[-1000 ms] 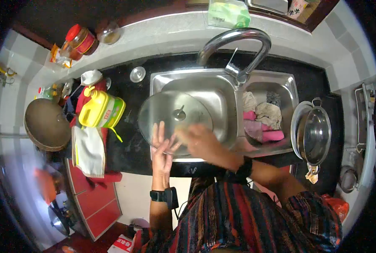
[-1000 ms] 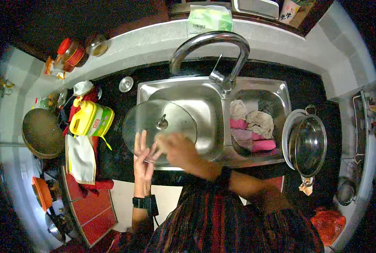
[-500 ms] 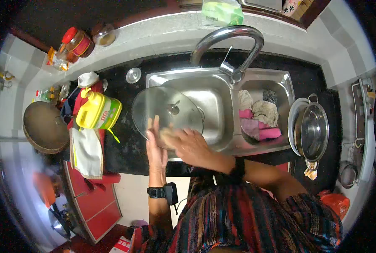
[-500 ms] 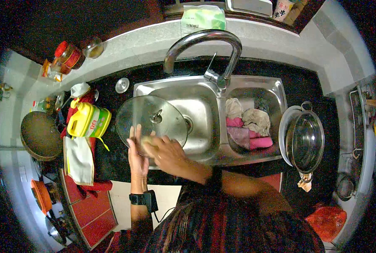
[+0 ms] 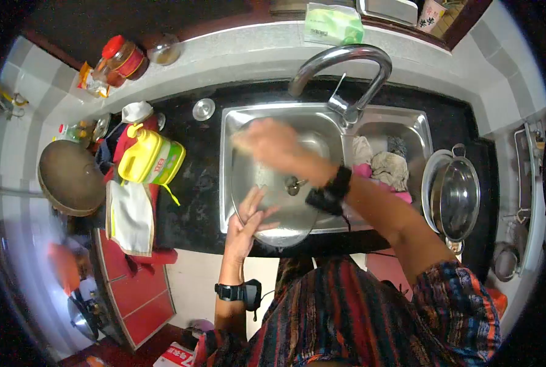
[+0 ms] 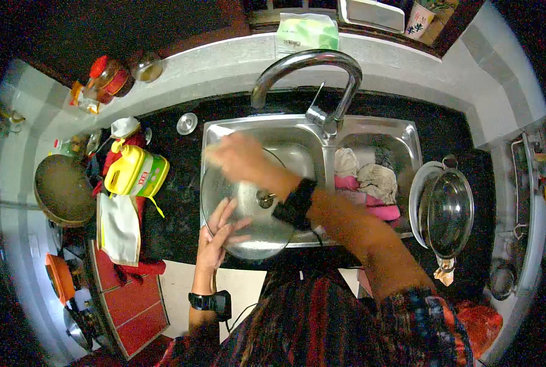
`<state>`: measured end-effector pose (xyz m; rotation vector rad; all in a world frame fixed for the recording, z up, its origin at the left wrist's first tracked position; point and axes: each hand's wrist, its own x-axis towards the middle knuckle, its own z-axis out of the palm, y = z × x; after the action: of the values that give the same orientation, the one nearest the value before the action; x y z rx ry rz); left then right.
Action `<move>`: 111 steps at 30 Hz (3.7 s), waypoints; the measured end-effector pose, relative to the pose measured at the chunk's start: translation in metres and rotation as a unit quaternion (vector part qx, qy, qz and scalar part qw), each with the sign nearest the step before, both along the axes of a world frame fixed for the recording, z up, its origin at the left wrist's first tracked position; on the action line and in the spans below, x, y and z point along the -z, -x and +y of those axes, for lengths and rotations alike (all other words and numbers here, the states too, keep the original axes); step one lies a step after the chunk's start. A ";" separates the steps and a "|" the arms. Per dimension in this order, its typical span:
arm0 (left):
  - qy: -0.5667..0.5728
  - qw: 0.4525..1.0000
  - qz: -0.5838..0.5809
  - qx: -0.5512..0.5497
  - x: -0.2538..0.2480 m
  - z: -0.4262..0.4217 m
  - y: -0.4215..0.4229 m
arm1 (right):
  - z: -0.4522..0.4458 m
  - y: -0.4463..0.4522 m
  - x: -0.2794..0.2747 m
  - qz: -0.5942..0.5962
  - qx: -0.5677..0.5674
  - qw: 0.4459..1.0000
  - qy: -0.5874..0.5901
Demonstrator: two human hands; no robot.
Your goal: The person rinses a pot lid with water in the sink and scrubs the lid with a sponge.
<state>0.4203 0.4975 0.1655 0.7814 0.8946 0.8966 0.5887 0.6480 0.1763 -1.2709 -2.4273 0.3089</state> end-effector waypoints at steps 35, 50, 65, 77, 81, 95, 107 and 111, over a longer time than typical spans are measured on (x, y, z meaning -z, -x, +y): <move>-0.040 0.998 0.024 0.034 -0.038 -0.001 0.020 | 0.017 -0.089 0.051 0.312 -0.247 0.917 0.017; 0.034 0.985 0.052 0.161 -0.039 0.028 0.031 | 0.003 -0.089 0.035 0.443 -0.118 0.791 0.404; -0.003 0.989 0.064 0.133 -0.009 0.012 0.001 | -0.048 -0.037 0.000 0.107 -0.194 0.959 -0.175; -0.013 0.993 0.080 0.082 -0.021 0.001 -0.002 | -0.066 -0.040 -0.022 0.132 -0.152 0.979 -0.003; -0.031 0.997 0.035 0.053 -0.034 -0.005 -0.002 | -0.019 -0.083 0.019 0.204 -0.028 0.963 0.171; -0.033 0.999 0.021 0.010 -0.038 0.002 -0.005 | -0.036 -0.058 0.005 0.090 -0.039 0.992 -0.085; -0.022 0.998 0.049 0.037 -0.032 0.005 0.002 | -0.060 -0.019 -0.034 0.069 -0.121 0.981 -0.136; -0.018 0.995 0.087 0.051 -0.030 0.008 0.007 | -0.059 -0.019 -0.041 0.151 -0.177 0.966 -0.110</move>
<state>0.4130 0.5053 0.1951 0.9386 0.9850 0.7645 0.6081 0.5886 0.2174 -0.6405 -2.3314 0.2939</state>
